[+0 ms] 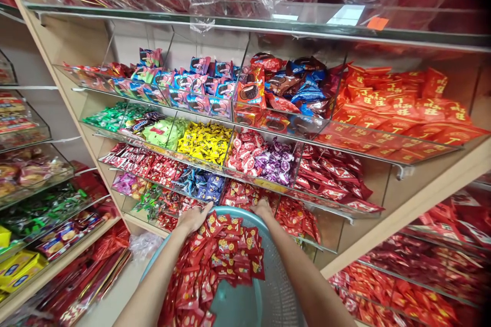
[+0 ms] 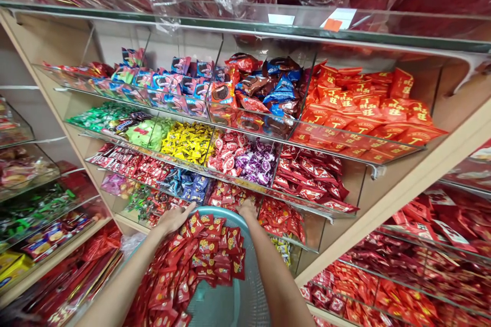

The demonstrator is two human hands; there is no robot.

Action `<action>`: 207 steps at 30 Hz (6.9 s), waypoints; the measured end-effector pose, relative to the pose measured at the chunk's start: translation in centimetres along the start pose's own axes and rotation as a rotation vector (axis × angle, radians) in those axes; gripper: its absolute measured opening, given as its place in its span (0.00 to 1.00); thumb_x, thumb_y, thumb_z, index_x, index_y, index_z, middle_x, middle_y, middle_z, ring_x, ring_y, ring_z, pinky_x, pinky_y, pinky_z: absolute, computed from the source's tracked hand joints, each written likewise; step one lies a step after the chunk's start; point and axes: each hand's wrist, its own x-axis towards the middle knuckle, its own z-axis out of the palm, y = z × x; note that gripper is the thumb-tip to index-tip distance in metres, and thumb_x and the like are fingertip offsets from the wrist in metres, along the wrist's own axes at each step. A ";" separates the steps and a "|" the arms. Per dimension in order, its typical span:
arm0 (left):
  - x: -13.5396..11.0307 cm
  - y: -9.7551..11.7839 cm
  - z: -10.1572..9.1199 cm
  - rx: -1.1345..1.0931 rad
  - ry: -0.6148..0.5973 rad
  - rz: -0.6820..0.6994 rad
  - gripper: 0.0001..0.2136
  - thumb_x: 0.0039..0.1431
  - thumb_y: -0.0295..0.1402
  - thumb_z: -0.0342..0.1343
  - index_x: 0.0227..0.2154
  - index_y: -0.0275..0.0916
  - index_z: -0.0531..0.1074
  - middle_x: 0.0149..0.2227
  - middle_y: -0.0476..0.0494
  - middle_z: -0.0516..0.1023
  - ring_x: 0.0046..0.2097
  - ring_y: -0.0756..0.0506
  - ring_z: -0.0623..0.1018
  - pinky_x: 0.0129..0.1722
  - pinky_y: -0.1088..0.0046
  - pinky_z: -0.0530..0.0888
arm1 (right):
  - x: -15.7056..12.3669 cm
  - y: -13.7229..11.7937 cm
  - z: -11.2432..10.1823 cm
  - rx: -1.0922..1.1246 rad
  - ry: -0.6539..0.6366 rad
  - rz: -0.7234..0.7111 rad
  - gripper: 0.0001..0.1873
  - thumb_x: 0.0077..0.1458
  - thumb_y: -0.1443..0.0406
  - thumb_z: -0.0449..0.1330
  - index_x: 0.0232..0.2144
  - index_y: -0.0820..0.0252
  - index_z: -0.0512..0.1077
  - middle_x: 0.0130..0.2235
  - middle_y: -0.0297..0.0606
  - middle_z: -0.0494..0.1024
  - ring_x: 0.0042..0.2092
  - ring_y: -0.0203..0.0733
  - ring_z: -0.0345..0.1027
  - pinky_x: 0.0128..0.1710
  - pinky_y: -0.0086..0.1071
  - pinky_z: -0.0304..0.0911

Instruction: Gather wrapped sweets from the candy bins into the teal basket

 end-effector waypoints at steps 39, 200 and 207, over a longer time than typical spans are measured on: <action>-0.1 0.1 -0.3 0.006 -0.015 0.006 0.38 0.43 0.60 0.27 0.34 0.36 0.73 0.39 0.33 0.74 0.43 0.35 0.71 0.40 0.60 0.66 | -15.1 -4.5 -3.9 -0.547 0.175 -0.378 0.11 0.42 0.67 0.54 0.33 0.64 0.65 0.34 0.48 0.68 0.38 0.49 0.61 0.36 0.38 0.54; 7.5 -19.3 -11.4 0.149 -0.019 0.221 0.34 0.43 0.59 0.32 0.30 0.35 0.72 0.34 0.31 0.75 0.38 0.35 0.73 0.36 0.61 0.67 | -23.7 -12.8 7.4 0.098 0.140 0.069 0.26 0.51 0.62 0.43 0.54 0.59 0.51 0.50 0.43 0.64 0.51 0.45 0.58 0.47 0.36 0.55; 9.0 -21.2 -12.3 0.168 -0.066 0.237 0.34 0.43 0.60 0.31 0.29 0.36 0.72 0.35 0.31 0.75 0.38 0.33 0.73 0.35 0.59 0.67 | -29.5 -13.6 12.6 0.340 0.349 0.116 0.28 0.53 0.61 0.42 0.55 0.62 0.46 0.56 0.41 0.54 0.57 0.40 0.44 0.54 0.34 0.47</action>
